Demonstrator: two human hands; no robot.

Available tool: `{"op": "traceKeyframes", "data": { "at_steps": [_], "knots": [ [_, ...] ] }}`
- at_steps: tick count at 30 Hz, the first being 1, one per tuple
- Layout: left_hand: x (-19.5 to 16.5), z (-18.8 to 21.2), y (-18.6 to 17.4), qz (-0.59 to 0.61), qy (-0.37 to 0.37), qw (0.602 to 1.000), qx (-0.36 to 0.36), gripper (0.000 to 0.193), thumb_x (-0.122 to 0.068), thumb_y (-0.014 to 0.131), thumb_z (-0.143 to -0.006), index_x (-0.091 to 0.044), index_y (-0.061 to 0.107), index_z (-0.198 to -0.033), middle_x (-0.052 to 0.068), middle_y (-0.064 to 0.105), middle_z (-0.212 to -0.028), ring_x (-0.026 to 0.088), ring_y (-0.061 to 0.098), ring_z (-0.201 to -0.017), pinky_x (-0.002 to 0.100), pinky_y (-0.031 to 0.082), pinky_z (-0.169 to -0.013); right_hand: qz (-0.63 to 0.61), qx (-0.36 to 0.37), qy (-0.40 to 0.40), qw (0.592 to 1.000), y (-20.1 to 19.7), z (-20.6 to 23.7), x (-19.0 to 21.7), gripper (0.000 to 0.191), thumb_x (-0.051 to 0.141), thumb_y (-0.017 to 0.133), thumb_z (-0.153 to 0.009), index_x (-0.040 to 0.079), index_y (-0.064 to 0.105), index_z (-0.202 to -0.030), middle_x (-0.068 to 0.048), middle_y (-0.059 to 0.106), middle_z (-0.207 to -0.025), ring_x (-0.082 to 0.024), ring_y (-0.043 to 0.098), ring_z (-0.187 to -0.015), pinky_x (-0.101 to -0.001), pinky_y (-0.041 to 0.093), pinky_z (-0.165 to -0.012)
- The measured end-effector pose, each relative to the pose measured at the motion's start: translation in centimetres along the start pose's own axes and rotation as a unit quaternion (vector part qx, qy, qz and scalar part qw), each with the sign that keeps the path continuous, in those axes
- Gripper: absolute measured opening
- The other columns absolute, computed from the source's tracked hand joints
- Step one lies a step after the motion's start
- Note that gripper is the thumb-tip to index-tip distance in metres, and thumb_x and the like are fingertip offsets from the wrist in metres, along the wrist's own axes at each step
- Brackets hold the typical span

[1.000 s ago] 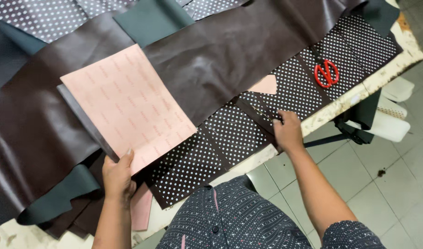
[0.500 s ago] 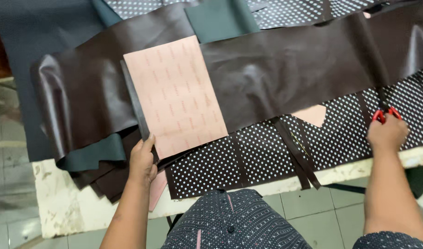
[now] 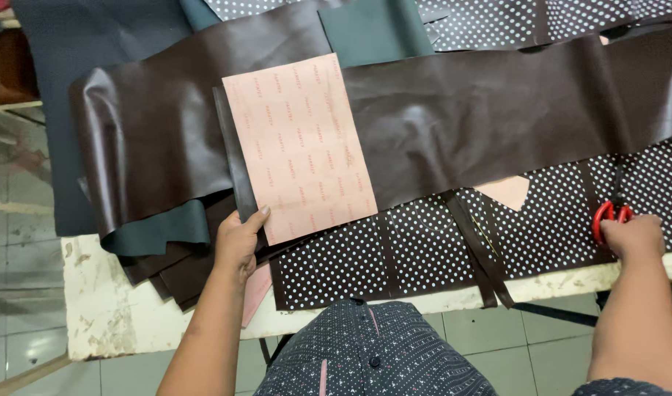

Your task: The person applies glue to the edges of stacked brown fabric pieces, then uses a pink paper pattern to trace and cut shapes from the fabric using scissors. The person handles multiple fabric pieces and patterns on a worktable.

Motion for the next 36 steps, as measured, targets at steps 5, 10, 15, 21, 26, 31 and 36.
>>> {"op": "traceKeyframes", "data": {
  "at_steps": [5, 10, 15, 21, 26, 31, 36],
  "knots": [
    [0.6, 1.4, -1.3, -0.051, -0.143, 0.988, -0.025, 0.031, -0.019, 0.065, -0.094, -0.002, 0.067, -0.12, 0.011, 0.073, -0.115, 0.024, 0.069, -0.104, 0.04, 0.057, -0.087, -0.128, 0.041, 0.077, 0.988, 1.4, 5.0, -2.8, 0.042, 0.023, 0.085, -0.079, -0.005, 0.065, -0.103, -0.022, 0.067, -0.095, -0.033, 0.064, -0.083, -0.0422, 0.05, -0.075],
    [2.6, 3.9, -0.5, 0.177, -0.053, 0.982, 0.043, 0.037, -0.013, 0.062, -0.09, -0.011, 0.056, -0.126, 0.006, 0.072, -0.118, 0.023, 0.07, -0.108, 0.042, 0.057, -0.091, -0.433, 0.096, 0.029, 0.896, 3.7, 15.6, 3.8, 0.031, 0.014, 0.086, -0.082, 0.007, 0.061, -0.099, -0.005, 0.063, -0.082, -0.016, 0.059, -0.068, -0.0327, 0.047, -0.06],
    [4.7, 4.3, 0.7, 0.246, -0.019, 0.969, 0.027, 0.041, -0.011, 0.062, -0.093, -0.01, 0.05, -0.132, 0.008, 0.068, -0.122, 0.025, 0.069, -0.11, 0.047, 0.057, -0.098, -0.267, 0.161, -0.276, 0.909, 3.8, 22.9, 19.7, 0.041, 0.028, 0.08, -0.083, 0.005, 0.066, -0.114, -0.012, 0.076, -0.106, -0.025, 0.072, -0.094, -0.037, 0.055, -0.082],
    [5.7, 2.9, -0.2, 0.271, -0.036, 0.961, -0.03, 0.038, -0.024, 0.054, -0.102, 0.0, 0.052, -0.131, 0.015, 0.07, -0.12, 0.029, 0.071, -0.106, 0.047, 0.058, -0.093, -0.111, 0.074, -0.395, 0.909, 5.3, 25.5, 31.3, 0.048, 0.042, 0.079, -0.089, 0.0, 0.059, -0.103, -0.022, 0.071, -0.096, -0.043, 0.067, -0.096, -0.051, 0.05, -0.084],
    [5.4, 2.6, -0.7, 0.233, -0.024, 0.972, -0.028, 0.039, -0.023, 0.054, -0.101, 0.001, 0.052, -0.132, 0.017, 0.07, -0.119, 0.031, 0.072, -0.105, 0.046, 0.059, -0.092, -0.147, 0.193, -0.31, 0.919, 6.7, 24.7, 33.3, 0.055, 0.048, 0.08, -0.083, 0.001, 0.062, -0.106, -0.022, 0.072, -0.098, -0.039, 0.068, -0.095, -0.0459, 0.052, -0.085],
    [4.9, 2.8, -0.9, 0.226, -0.037, 0.972, -0.043, 0.042, -0.026, 0.053, -0.101, -0.001, 0.05, -0.134, 0.019, 0.068, -0.12, 0.033, 0.071, -0.106, 0.048, 0.058, -0.092, -0.184, 0.258, -0.261, 0.912, 5.6, 24.0, 33.0, 0.048, 0.043, 0.08, -0.077, 0.006, 0.067, -0.103, -0.015, 0.075, -0.094, -0.029, 0.072, -0.088, -0.0398, 0.053, -0.083],
    [5.2, 2.8, -0.8, 0.285, -0.039, 0.957, -0.019, 0.045, -0.032, 0.053, -0.1, 0.001, 0.053, -0.131, 0.019, 0.066, -0.123, 0.034, 0.067, -0.112, 0.049, 0.054, -0.096, -0.14, 0.251, -0.248, 0.925, 4.9, 24.0, 32.6, 0.045, 0.044, 0.077, -0.081, 0.004, 0.067, -0.099, -0.015, 0.075, -0.091, -0.029, 0.072, -0.085, -0.0394, 0.053, -0.082]
  ]
}}
Point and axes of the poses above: each hand's wrist, its own z-axis away from the middle knuckle, its own y-axis out of the palm, x = y × z, the point moved 3 cm from there along -z, towards the middle knuckle
